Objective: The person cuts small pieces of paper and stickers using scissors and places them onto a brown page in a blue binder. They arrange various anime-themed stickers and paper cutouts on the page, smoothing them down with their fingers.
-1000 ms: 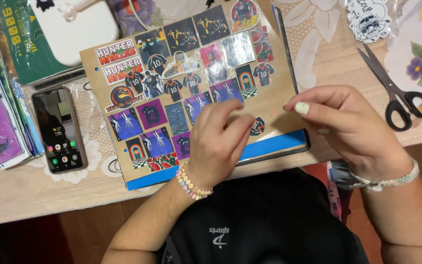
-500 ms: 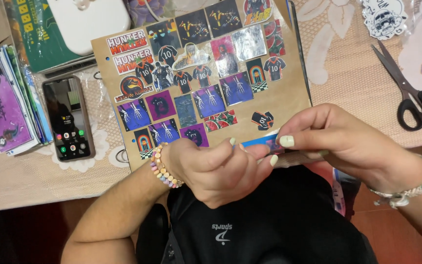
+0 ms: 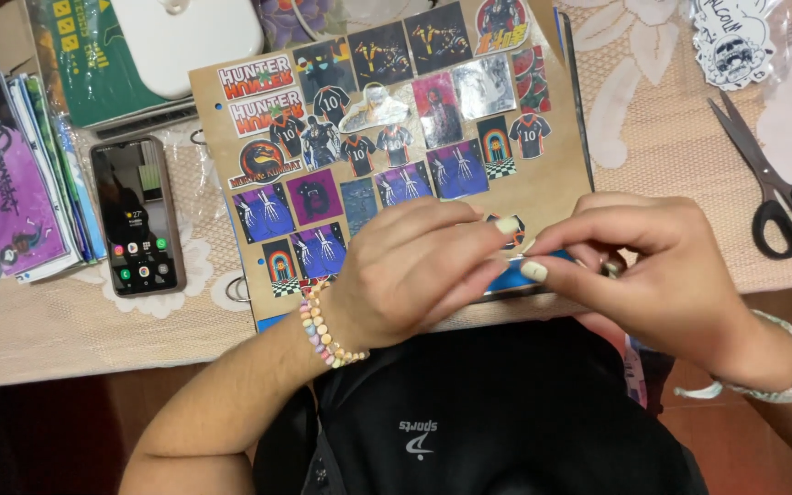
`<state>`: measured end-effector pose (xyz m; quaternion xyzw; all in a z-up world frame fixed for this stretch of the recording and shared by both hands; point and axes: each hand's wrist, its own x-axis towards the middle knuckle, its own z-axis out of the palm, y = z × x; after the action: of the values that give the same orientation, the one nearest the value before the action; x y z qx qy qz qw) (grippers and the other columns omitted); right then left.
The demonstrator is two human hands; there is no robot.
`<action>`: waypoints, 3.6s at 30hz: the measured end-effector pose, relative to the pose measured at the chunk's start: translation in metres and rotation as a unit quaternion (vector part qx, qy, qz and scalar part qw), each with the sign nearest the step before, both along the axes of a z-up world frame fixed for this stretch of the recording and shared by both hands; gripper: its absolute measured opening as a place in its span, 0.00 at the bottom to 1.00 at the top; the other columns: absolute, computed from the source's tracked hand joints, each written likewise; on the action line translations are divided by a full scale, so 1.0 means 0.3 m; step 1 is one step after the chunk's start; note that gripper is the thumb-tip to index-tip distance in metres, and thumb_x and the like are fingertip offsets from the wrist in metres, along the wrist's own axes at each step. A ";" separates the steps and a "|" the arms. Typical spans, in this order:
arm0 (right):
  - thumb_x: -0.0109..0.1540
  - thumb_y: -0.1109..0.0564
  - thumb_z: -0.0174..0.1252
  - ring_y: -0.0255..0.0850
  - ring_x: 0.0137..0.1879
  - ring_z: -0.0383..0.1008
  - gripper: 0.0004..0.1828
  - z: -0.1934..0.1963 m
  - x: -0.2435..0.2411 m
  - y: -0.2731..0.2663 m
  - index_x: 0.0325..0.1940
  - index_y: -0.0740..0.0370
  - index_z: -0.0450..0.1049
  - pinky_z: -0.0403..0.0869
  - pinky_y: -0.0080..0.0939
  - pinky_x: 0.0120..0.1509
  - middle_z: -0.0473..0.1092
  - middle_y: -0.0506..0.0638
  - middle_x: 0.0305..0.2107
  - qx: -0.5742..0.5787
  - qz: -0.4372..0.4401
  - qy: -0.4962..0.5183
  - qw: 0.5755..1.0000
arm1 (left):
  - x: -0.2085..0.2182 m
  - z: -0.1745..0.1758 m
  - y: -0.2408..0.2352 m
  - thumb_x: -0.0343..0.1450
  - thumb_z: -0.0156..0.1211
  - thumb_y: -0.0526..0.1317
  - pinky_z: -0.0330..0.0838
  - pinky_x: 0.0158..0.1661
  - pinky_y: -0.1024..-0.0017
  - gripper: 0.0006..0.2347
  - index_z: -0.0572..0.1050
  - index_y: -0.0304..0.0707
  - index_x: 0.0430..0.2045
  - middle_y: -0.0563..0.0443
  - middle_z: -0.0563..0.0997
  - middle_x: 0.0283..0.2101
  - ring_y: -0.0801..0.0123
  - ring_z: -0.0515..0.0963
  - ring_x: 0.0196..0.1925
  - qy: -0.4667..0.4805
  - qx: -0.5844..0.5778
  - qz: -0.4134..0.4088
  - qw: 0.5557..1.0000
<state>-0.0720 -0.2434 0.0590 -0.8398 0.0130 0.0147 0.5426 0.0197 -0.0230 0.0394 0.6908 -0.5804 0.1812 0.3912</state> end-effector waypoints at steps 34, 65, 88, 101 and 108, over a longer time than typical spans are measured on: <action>0.65 0.65 0.55 0.44 0.34 0.70 0.09 0.026 0.073 -0.098 0.43 0.65 0.81 0.73 0.41 0.37 0.73 0.50 0.32 -0.313 0.229 -0.460 0.799 | -0.002 0.010 -0.035 0.65 0.70 0.32 0.75 0.34 0.86 0.04 0.82 0.33 0.29 0.49 0.85 0.32 0.81 0.80 0.31 0.683 0.006 -0.020 0.730; 0.60 0.66 0.68 0.39 0.26 0.66 0.04 -0.040 0.023 0.034 0.32 0.70 0.79 0.65 0.35 0.34 0.75 0.55 0.26 -0.103 -0.008 -0.233 0.967 | -0.015 0.024 -0.029 0.74 0.57 0.32 0.76 0.48 0.61 0.04 0.77 0.28 0.35 0.43 0.82 0.36 0.52 0.82 0.39 0.247 -0.035 -0.020 0.968; 0.60 0.63 0.64 0.42 0.39 0.79 0.04 -0.107 0.037 0.053 0.38 0.66 0.78 0.76 0.38 0.47 0.78 0.51 0.33 -0.096 0.017 -0.198 0.975 | 0.002 -0.063 -0.015 0.73 0.61 0.39 0.77 0.47 0.65 0.14 0.73 0.31 0.50 0.46 0.82 0.39 0.61 0.83 0.41 0.301 0.035 0.031 0.953; 0.61 0.56 0.64 0.41 0.37 0.79 0.11 -0.154 -0.019 0.008 0.43 0.65 0.78 0.75 0.37 0.44 0.78 0.49 0.32 -0.147 -0.017 -0.206 0.967 | 0.007 -0.056 -0.032 0.73 0.58 0.32 0.78 0.46 0.63 0.04 0.79 0.29 0.34 0.43 0.83 0.35 0.57 0.84 0.38 0.295 0.020 -0.035 0.955; 0.65 0.58 0.59 0.54 0.56 0.74 0.22 -0.227 -0.192 -0.388 0.65 0.56 0.76 0.80 0.50 0.52 0.75 0.56 0.59 -0.661 -0.124 -0.031 0.739 | 0.013 -0.074 0.008 0.70 0.62 0.34 0.80 0.47 0.72 0.04 0.82 0.35 0.35 0.48 0.86 0.38 0.65 0.85 0.42 0.430 0.034 0.057 0.901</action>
<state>-0.1298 -0.3597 -0.0092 -0.9784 0.1067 -0.0907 -0.1522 0.0237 -0.0205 0.0171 0.7463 -0.3218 -0.1316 0.5676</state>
